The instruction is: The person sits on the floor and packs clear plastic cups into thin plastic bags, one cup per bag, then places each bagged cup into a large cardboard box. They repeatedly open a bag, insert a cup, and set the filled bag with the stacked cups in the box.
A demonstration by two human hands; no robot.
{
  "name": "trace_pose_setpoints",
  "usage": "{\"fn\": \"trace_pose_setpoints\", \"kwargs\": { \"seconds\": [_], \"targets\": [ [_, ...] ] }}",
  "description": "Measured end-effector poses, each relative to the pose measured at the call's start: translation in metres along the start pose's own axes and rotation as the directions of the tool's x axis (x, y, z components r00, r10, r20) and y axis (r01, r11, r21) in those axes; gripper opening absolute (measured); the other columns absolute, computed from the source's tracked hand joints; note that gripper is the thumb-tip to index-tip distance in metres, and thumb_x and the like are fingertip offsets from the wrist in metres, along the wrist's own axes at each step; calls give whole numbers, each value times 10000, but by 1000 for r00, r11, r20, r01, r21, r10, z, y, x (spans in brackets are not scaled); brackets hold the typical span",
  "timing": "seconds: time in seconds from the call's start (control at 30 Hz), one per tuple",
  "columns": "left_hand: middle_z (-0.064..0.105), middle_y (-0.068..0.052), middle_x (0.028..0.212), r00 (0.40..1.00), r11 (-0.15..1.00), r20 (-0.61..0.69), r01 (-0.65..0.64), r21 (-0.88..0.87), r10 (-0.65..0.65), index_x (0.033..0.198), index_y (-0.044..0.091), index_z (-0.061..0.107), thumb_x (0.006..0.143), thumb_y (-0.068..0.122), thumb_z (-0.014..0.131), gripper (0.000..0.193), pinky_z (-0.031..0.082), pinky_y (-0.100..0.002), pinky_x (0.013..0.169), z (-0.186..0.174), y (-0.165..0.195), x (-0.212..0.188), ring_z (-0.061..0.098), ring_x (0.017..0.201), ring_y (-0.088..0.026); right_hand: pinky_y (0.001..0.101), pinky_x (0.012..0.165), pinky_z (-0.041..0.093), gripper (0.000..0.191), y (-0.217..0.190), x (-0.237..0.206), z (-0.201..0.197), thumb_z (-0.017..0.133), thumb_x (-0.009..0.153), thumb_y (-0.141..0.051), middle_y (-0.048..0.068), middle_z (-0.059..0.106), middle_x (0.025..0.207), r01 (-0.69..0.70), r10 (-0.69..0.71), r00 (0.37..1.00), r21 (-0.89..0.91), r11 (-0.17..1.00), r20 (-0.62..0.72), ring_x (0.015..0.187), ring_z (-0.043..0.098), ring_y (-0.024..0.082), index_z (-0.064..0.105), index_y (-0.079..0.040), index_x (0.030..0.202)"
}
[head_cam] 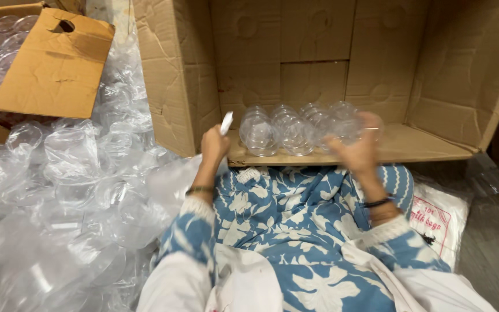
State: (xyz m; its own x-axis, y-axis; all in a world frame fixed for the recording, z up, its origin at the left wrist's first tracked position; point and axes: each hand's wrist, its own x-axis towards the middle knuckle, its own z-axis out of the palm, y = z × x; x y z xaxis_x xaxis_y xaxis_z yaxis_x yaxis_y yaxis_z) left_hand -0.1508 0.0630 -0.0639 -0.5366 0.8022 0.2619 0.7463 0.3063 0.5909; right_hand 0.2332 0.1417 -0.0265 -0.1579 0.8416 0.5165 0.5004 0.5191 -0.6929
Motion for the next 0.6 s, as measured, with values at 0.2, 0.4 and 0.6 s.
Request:
{"fn": "trace_pose_setpoints", "kwargs": {
  "seconds": [0.2,0.4,0.6],
  "targets": [
    [743,-215,915,954,911,226,265,-316,-199,1125,4,745,867,95,638,294,559,-428,755,61,5,25,741,843,-291,523,1095,383,925,-79,-21,84,884,740,-460,300,394,1466,274,-237,934,-111,955,269,1348,411,470,446,-25,1429],
    [656,-142,1270,956,417,239,291,-861,-172,1335,-15,612,1036,401,509,523,587,-347,741,6,17,-21,721,989,-213,482,1191,396,827,-91,-23,75,820,878,-474,252,409,1533,217,-223,949,53,975,224,1440,427,386,438,-33,1464],
    [503,-118,1449,973,556,-77,-188,-810,218,1460,9,564,1156,497,303,632,427,-287,1028,-66,92,-94,513,1244,-162,340,1016,453,654,-108,-49,83,783,909,-243,107,563,1339,-404,-147,765,645,649,626,1220,530,191,479,-34,1450]
  ]
}}
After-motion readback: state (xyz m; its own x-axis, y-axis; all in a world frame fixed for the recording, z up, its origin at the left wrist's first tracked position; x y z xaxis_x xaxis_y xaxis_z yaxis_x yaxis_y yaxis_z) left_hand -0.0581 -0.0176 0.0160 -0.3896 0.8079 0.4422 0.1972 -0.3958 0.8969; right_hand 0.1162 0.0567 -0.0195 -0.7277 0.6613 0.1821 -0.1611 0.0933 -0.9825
